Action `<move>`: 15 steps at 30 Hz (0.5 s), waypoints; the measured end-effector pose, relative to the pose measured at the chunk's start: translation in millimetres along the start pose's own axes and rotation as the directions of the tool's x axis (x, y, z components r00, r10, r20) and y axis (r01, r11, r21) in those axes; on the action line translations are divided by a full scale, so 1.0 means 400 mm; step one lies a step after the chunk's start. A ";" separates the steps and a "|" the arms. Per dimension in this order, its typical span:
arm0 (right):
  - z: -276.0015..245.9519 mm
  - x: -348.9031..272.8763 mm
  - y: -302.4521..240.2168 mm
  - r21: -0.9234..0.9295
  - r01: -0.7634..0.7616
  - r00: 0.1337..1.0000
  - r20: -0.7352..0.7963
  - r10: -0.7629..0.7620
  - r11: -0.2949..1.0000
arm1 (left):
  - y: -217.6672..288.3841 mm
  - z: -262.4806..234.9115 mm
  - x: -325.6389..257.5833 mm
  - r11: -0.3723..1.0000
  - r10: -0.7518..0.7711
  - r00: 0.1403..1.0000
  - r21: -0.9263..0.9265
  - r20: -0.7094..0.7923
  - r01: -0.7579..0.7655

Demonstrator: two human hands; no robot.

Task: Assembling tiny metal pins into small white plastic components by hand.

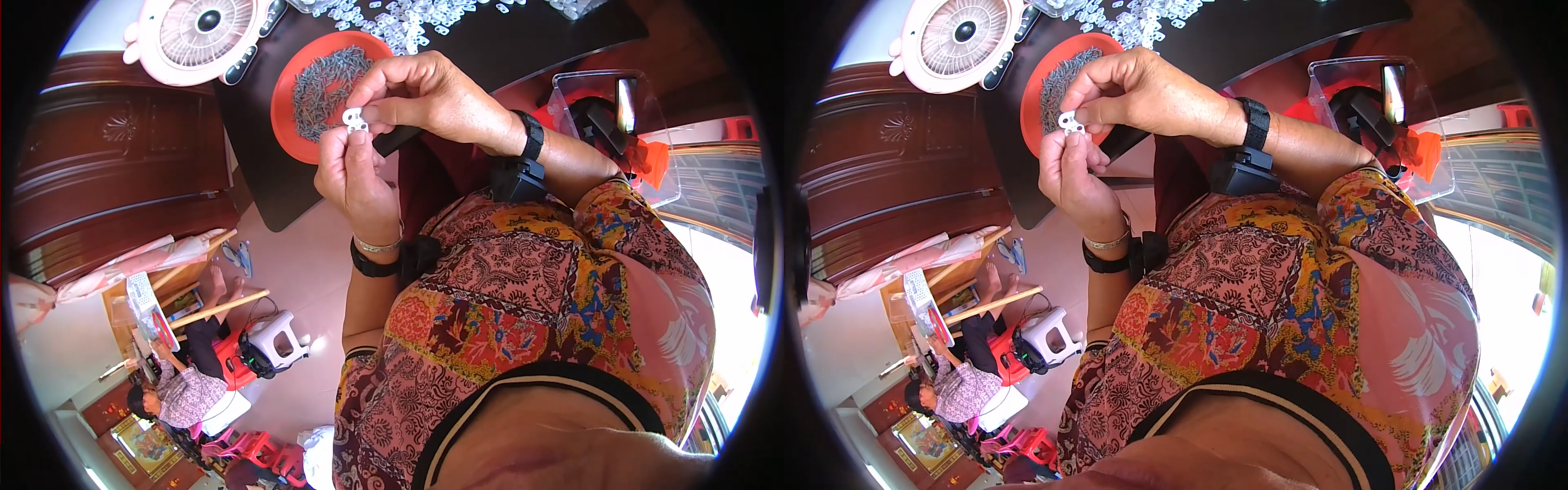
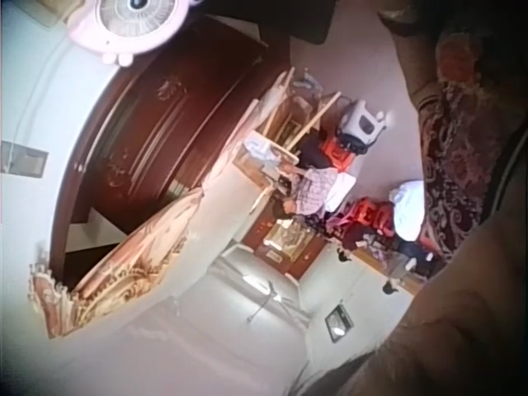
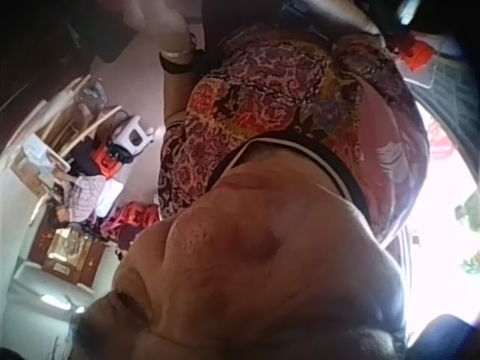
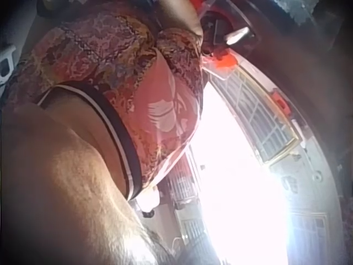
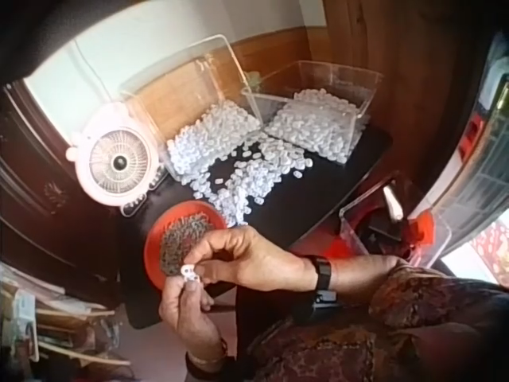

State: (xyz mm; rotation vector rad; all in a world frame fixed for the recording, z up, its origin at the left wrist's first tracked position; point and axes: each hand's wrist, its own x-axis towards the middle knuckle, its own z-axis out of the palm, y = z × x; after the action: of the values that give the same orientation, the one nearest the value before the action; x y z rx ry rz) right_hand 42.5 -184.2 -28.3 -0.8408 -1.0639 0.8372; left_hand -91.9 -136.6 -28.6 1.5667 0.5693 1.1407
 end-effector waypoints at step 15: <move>0.000 -0.006 0.000 -0.147 0.052 0.998 0.054 -0.044 0.988 | -0.019 -0.002 -0.005 0.996 -0.058 0.998 -0.064 0.009 0.059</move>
State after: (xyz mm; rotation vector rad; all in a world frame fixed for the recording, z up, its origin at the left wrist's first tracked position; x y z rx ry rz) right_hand 41.7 -186.3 -29.3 -0.9190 -1.1972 0.7487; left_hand -91.8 -135.3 -36.5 1.4891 0.5650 1.0991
